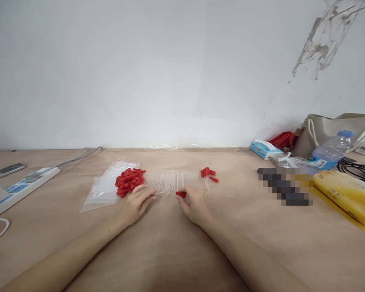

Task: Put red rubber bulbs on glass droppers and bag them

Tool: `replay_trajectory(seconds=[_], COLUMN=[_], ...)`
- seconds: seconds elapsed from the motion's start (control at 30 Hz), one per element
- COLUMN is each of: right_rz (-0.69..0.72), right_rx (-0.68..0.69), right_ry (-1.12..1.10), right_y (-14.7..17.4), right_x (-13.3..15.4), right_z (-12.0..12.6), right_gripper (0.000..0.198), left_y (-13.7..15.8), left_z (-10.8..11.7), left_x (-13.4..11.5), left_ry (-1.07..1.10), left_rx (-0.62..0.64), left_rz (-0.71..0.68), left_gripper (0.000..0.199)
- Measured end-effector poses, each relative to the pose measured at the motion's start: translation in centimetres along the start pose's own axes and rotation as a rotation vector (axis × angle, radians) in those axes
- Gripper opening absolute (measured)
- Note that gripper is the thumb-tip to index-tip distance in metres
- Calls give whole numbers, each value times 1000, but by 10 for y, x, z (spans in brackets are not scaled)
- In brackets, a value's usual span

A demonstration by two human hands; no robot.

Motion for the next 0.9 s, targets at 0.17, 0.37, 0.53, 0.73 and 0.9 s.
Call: replay_trajectory(seconds=[0.17,0.37,0.53,0.73,0.9], right_rz=[37,87,115,113,161], right_rx=[103,144,138,105,117], right_ry=[-8,-28,-77,-120,-101], right_y=[3,2,0,-1,-1], right_x=[9,12,17,19,22], right_z=[-14,-18,-18,-15,-16], right_gripper=[16,17,16,18,18], left_y=[6,6,8,9,12], left_z=[-4,-6,-7,-6,-5], left_x=[-4,-8,-11,-16,-20], left_ry=[80,62,53,35,47], left_rx=[-17,8,8,5,19], left_rz=[-59,-64,-86,-132,-188], left_gripper=[21,20,20,23,28])
Point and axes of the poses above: each hand's wrist, its own y-axis away from the middle knuckle, its own z-axis out of the back of the hand, x = y × z, the point moved 8 cm from there along -y, towards the middle knuckle, and after that the axes turned 15 degrees about z, right-handed, at the moved point
